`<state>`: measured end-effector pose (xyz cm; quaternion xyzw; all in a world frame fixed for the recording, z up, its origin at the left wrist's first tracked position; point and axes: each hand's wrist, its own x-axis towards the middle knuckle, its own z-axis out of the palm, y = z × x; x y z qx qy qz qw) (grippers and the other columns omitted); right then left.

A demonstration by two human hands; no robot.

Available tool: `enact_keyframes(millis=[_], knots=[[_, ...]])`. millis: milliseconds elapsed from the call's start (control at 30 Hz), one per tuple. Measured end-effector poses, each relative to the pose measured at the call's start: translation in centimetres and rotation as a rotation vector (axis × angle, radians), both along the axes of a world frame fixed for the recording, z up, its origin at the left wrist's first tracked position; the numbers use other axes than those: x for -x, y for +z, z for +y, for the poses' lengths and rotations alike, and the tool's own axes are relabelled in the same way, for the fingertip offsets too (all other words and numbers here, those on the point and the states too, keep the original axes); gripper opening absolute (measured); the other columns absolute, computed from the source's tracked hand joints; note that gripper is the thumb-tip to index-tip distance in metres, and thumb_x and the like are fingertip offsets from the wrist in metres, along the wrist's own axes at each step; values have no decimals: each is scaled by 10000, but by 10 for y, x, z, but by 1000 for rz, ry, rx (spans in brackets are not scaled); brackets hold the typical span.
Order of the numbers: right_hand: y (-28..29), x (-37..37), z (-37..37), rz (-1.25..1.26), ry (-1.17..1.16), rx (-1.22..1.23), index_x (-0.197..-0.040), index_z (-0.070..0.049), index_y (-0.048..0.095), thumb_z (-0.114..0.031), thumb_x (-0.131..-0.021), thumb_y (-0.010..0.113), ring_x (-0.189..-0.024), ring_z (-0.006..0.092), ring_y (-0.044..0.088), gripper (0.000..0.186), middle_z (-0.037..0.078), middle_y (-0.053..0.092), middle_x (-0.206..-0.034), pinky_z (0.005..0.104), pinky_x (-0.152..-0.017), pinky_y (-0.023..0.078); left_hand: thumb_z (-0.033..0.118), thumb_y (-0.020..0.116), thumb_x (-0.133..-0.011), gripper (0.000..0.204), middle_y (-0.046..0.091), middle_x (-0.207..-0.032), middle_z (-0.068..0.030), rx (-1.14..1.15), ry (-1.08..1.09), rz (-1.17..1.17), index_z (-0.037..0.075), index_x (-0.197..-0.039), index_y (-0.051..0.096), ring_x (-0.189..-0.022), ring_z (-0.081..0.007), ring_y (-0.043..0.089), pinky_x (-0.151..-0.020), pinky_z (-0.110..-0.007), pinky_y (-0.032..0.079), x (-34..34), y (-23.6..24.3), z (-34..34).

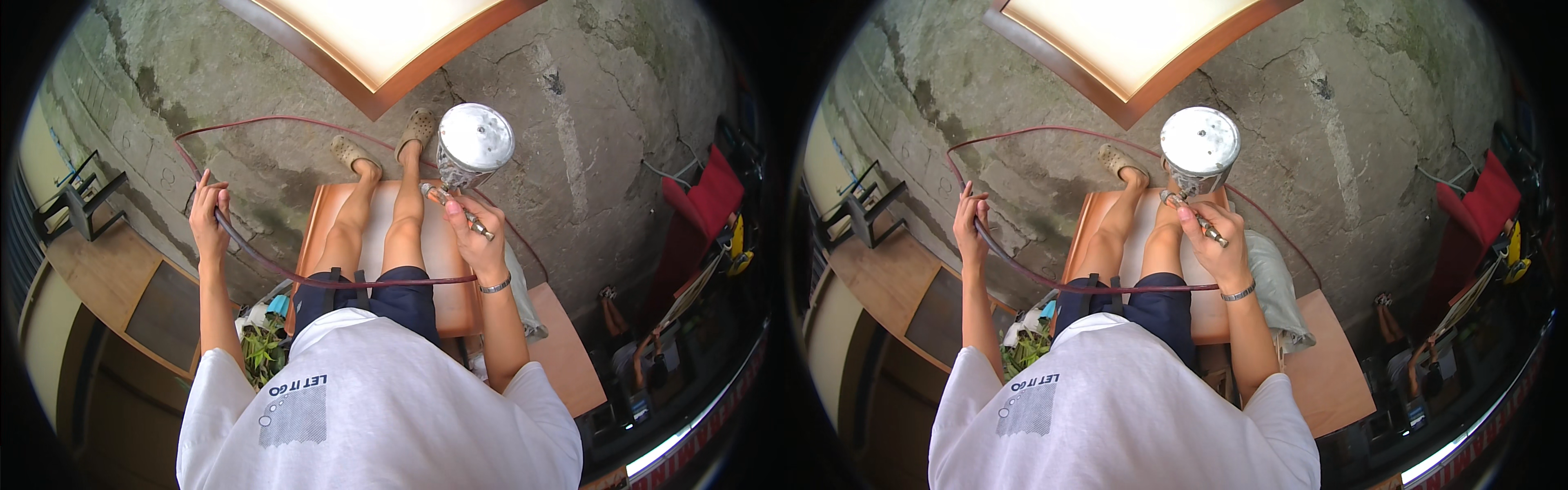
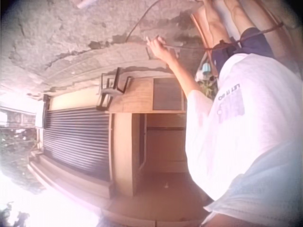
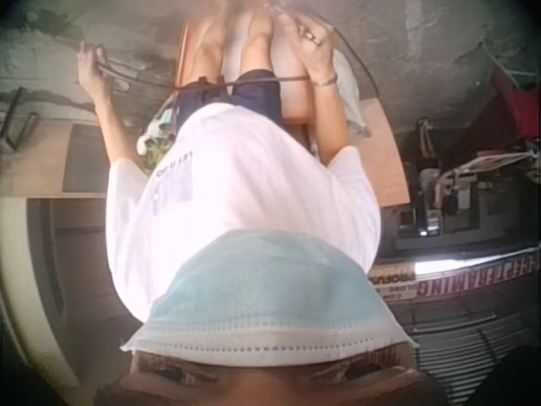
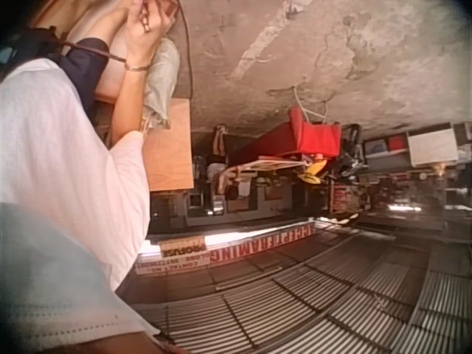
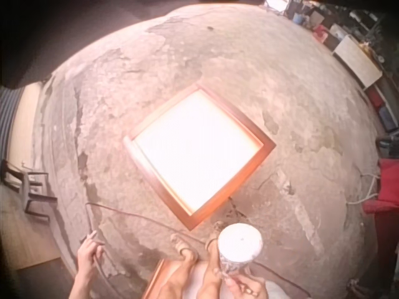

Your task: The person uses a spray gun to apply a finish to several wooden frames placed on the floor. They move around the frames to cover different sides and edges, occasionally adjusting the hose and their position to reach all areas.

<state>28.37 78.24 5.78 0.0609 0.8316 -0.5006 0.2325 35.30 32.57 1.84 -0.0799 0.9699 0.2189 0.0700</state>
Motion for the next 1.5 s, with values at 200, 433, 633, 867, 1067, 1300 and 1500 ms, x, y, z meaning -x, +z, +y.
enact_keyframes(millis=[200, 433, 633, 867, 1067, 1300, 1500], knots=[[-7, 41, 6, 124, -82, -130, -912, 46, 736, -273, -985, 699, -605, 241, 668, 329, 155, 681, -704, 350, -558, 483, 197, 602, -1042, 227, 721, -1000, -107, -21, 3, 6, -9, -1008, 691, -1317, -356, 590, -1130, -536, 432, 5, -2, 7], [-49, 125, 75, 223, -248, -274, -938, 11, 779, -461, -1029, 612, -505, 145, 593, 509, 65, 605, -555, 295, -513, 441, 156, 626, -1021, 183, 724, -988, -98, 0, -5, 1, -13, -969, 676, -1312, -359, 594, -1130, -545, 428, 20, 8, 38], [-61, 199, 118, 251, -371, -292, -975, -7, 793, -504, -1014, 608, -432, 107, 551, 532, 40, 626, -584, 274, -408, 392, 141, 635, -1013, 164, 725, -991, -101, -3, 29, -7, -12, -963, 667, -1312, -359, 595, -1131, -542, 426, 33, 13, 70], [-69, 258, 158, 429, -420, -354, -976, -13, 792, -502, -1022, 593, -387, 99, 510, 530, 56, 655, -622, 269, -348, 377, 161, 630, -1022, 188, 726, -996, -99, -27, 59, 20, -14, -963, 664, -1314, -358, 595, -1134, -553, 419, 41, 7, 96], [-62, 240, 144, 368, -445, -313, -992, -3, 789, -505, -1027, 588, -394, 88, 501, 542, 52, 647, -629, 269, -353, 366, 175, 622, -1030, 203, 725, -997, -107, -18, 83, 13, -13, -967, 668, -1315, -356, 595, -1136, -552, 418, 36, 4, 98], [-44, 153, 94, 149, -347, -205, -993, 4, 785, -476, -1036, 592, -442, 97, 540, 519, 37, 635, -610, 270, -409, 381, 173, 610, -1036, 212, 725, -987, -109, -1, 75, 17, -17, -971, 678, -1309, -359, 598, -1138, -547, 422, 26, 9, 80], [-43, 87, 65, 93, -259, -187, -922, 27, 757, -439, -1030, 615, -575, 155, 647, 499, 73, 638, -609, 320, -548, 467, 165, 608, -1034, 206, 724, -982, -105, -11, 29, 34, -21, -976, 678, -1305, -361, 601, -1138, -547, 425, 17, 9, 57]])
